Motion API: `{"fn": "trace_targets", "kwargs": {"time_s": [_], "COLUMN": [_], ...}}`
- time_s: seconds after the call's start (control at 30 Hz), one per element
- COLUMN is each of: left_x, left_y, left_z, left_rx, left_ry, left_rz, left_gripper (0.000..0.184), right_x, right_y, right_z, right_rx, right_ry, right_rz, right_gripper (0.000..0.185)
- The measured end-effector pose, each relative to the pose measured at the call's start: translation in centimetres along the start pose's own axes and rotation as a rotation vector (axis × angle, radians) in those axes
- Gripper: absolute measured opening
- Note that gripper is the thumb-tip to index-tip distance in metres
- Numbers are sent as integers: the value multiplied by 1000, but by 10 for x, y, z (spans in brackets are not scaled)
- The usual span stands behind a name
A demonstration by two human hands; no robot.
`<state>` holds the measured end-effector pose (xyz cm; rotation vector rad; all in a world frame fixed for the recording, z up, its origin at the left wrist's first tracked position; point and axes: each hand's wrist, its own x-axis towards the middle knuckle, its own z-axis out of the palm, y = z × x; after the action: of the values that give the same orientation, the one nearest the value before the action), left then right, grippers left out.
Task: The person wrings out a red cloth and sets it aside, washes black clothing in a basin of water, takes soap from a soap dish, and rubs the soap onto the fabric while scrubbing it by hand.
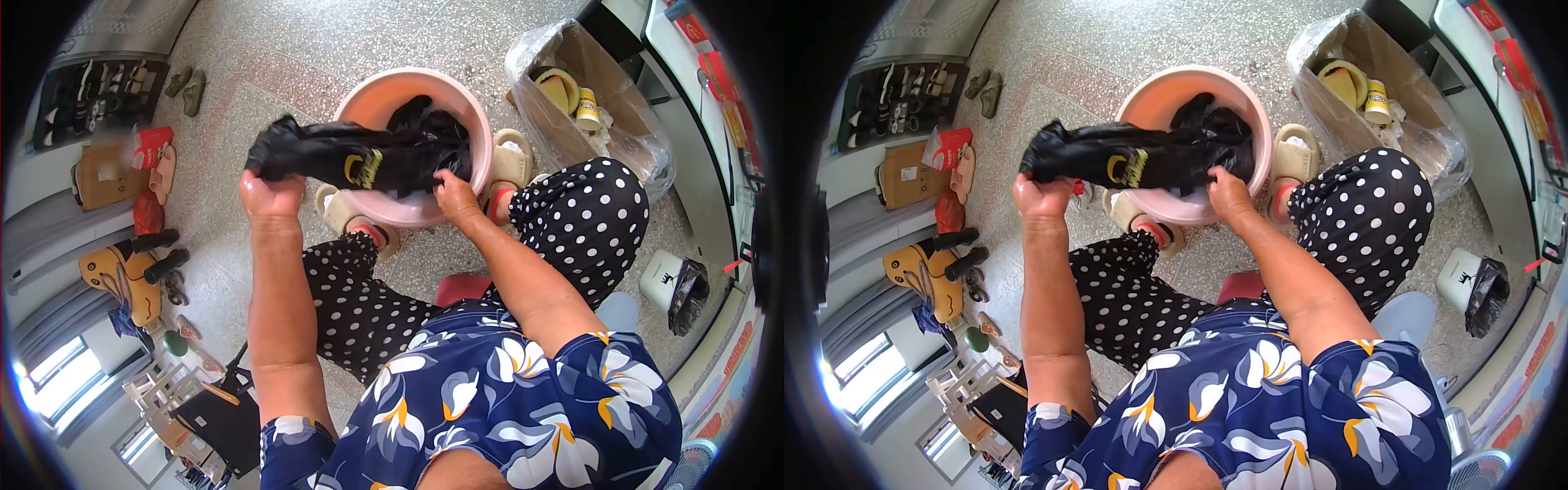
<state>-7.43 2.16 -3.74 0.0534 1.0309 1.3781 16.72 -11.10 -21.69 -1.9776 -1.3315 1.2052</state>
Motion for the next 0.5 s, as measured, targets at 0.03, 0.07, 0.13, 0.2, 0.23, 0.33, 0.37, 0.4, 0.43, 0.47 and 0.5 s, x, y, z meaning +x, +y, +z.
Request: {"fn": "trace_targets", "kwargs": {"time_s": [0.03, 0.07, 0.13, 0.2, 0.23, 0.33, 0.37, 0.4, 0.43, 0.47, 0.5], "left_x": [2, 0, -10, -15, -18, -25, -27, -29, -32, -34, -37], "left_y": [-3, -9, -16, -12, -10, -9, -10, -13, -15, -16, -18], "left_z": [2, 7, 16, 19, 19, 14, 14, 15, 16, 20, 24], "left_rx": [0, 29, 116, 148, 187, 168, 167, 166, 168, 140, 145], "left_ry": [1, 105, 234, 164, 90, 39, 41, 23, 8, 2, 8], "left_rz": [-7, -33, -54, -85, -113, -135, -137, -146, -158, -166, -173], "left_gripper": [39, 38, 37, 34, 31, 30, 30, 30, 30, 31, 31], "right_x": [6, 9, 23, 16, 14, 18, 21, 23, 24, 33, 40], "right_y": [8, 15, 38, -1, -26, -68, -89, -103, -114, -113, -109], "right_z": [5, 10, 28, 4, -9, 3, 8, 18, 29, 55, 78], "right_rx": [-3, 125, 360, 624, 899, 1319, 1355, 1248, 1141, 785, 413], "right_ry": [1, -5, 34, 59, 88, -45, -84, -66, -48, 143, 319], "right_rz": [6, 145, 262, 381, 497, 555, 528, 392, 264, 16, -222], "right_gripper": [27, 28, 25, 27, 28, 25, 23, 21, 19, 18, 19]}}
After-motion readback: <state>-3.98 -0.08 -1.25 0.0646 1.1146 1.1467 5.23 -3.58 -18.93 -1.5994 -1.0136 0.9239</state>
